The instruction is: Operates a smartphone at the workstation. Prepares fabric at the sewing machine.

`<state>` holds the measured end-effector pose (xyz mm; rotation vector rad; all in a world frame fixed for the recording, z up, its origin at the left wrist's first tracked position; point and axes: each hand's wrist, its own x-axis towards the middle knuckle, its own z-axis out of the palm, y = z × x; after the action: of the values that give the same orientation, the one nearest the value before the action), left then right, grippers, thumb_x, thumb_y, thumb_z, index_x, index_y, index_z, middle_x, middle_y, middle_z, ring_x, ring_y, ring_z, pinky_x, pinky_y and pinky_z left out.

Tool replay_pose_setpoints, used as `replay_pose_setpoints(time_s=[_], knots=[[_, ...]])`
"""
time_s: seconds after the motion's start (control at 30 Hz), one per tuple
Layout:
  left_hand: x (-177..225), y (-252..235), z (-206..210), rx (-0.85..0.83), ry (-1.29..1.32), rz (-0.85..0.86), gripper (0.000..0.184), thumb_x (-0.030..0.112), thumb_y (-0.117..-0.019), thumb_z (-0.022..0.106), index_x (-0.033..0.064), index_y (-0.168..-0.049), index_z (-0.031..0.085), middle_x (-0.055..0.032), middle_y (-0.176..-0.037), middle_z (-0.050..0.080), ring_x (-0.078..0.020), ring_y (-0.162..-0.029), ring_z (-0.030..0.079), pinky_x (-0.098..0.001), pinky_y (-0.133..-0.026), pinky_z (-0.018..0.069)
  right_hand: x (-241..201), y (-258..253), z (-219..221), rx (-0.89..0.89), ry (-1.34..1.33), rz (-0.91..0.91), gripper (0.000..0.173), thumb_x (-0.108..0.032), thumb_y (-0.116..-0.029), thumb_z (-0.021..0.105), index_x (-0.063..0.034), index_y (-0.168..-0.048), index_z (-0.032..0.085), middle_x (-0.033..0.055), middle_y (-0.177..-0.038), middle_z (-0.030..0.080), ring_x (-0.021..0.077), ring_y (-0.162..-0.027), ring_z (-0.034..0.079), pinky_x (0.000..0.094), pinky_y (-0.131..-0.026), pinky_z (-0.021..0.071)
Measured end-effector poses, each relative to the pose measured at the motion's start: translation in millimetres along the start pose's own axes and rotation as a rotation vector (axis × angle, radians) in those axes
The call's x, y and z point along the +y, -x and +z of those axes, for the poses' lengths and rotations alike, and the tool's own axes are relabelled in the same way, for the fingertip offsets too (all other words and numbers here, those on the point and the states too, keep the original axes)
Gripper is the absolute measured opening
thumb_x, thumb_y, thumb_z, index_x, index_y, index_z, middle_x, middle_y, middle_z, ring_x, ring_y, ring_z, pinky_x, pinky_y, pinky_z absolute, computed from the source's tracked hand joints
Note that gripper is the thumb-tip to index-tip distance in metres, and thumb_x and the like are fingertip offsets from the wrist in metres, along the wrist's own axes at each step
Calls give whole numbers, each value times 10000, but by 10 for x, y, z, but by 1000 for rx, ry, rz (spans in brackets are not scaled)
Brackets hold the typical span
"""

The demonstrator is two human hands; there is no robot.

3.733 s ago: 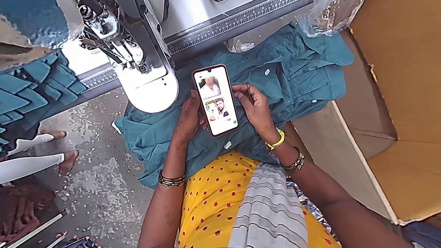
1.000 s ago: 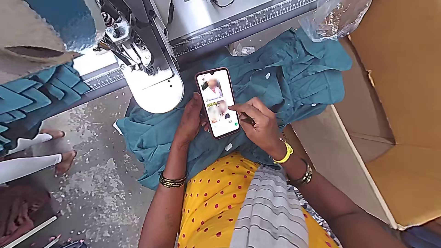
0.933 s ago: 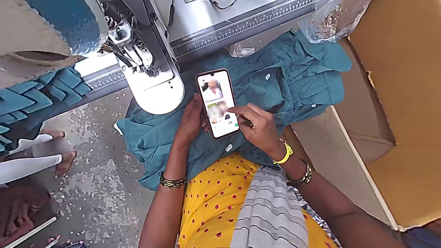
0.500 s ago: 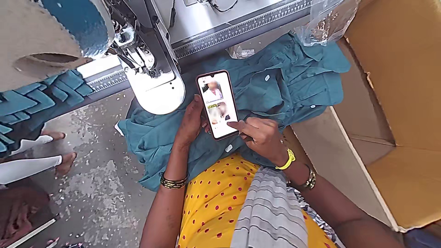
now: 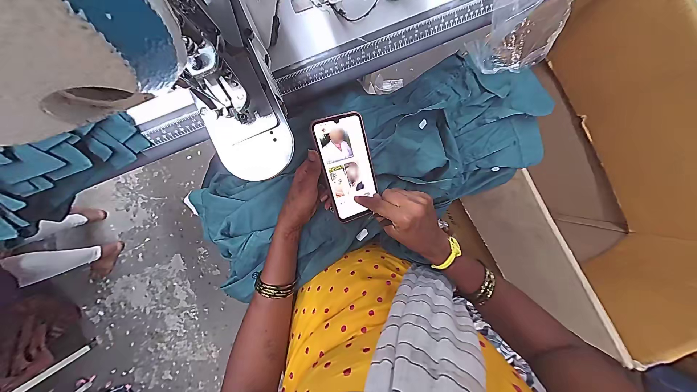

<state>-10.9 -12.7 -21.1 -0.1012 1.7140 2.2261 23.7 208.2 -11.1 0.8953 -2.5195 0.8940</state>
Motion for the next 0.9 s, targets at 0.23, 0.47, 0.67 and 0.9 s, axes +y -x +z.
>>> replay_pose_setpoints(time_s=[0.23, 0.47, 0.67, 0.9], knots=[[-2, -4, 1, 5, 5, 6, 458, 529, -1079, 291, 192, -1086, 601, 41, -685, 638, -10, -421, 497, -150, -379, 436, 6, 3, 3, -5, -4, 4, 239, -76, -939, 623, -128, -1074, 813, 46, -658, 617, 167, -574, 578, 286, -509, 440], [1, -4, -3, 3, -18, -2, 464, 551, -1073, 288, 196, -1115, 584, 44, -696, 641, -10, -422, 494, -147, -384, 434, 1, 1, -9, -6, -5, 11, 240, -82, -926, 627, -133, -1063, 818, 47, -656, 618, 161, -569, 577, 278, -506, 439], [6, -8, -3, 0, -23, -13, 458, 544, -1077, 277, 200, -1116, 577, 49, -701, 649, -1, -422, 493, -139, -386, 433, 45, -95, -22, 45, -22, 52, 262, -91, -918, 630, -130, -1101, 812, 51, -637, 565, 163, -541, 543, 287, -481, 424], [4, -16, 2, 13, -19, -12, 449, 536, -1079, 286, 202, -1099, 584, 54, -673, 631, 1, -409, 473, -140, -383, 429, 84, -253, 4, 26, -5, 69, 283, -72, -889, 665, -133, -1129, 802, 59, -658, 581, 185, -556, 576, 307, -478, 442]])
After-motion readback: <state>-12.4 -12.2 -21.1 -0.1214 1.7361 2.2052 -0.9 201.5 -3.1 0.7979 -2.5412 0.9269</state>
